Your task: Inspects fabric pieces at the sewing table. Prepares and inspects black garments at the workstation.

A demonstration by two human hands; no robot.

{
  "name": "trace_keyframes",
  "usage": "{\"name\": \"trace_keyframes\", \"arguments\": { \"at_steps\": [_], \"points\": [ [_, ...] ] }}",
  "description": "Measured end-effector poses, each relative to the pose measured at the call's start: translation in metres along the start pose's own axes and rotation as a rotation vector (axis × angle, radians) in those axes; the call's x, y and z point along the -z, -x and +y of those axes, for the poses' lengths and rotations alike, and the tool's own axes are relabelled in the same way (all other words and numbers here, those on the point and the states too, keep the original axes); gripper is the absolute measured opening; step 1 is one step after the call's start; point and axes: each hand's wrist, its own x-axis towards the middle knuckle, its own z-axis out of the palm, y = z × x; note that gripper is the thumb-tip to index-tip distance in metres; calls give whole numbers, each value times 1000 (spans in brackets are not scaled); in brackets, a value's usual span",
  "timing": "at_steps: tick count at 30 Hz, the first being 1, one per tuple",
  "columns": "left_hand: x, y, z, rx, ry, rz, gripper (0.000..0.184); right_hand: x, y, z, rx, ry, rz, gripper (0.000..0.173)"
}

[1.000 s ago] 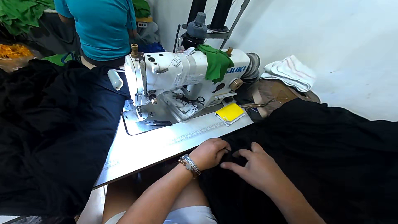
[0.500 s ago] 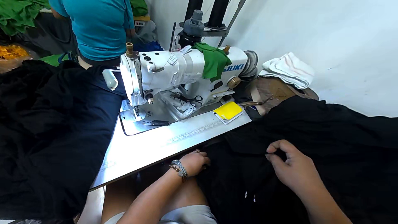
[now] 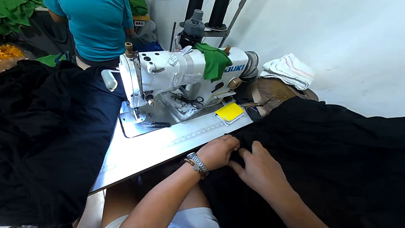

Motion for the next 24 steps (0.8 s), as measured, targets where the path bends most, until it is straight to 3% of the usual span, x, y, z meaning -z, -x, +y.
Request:
{"name": "trace_keyframes", "arguments": {
  "at_steps": [2, 4, 7, 9, 11, 14, 20, 24],
  "points": [
    [-1, 0, 0, 2, 50, 23, 13, -3, -2, 11, 23, -56, 82, 18],
    [-4, 9, -10, -19, 61, 30, 16, -4, -3, 36, -7, -175, 123, 11],
    [5, 36, -20, 189, -124, -305, 47, 5, 2, 63, -66, -281, 133, 10],
    [0, 53, -37, 342, -181, -551, 53, 7, 5, 74, -97, -298, 136, 8],
    [-13, 64, -57, 364, -170, -625, 38, 8, 7, 73, -125, -318, 126, 7],
    [-18, 65, -63, 309, -151, -571, 15, 7, 6, 68, -111, -330, 135, 6],
    [-5, 51, -47, 249, -138, -464, 18, 6, 3, 68, -95, -330, 138, 8],
    [-6, 47, -44, 324, -133, -648, 18, 5, 3, 65, -117, -335, 133, 7]
  ]
}}
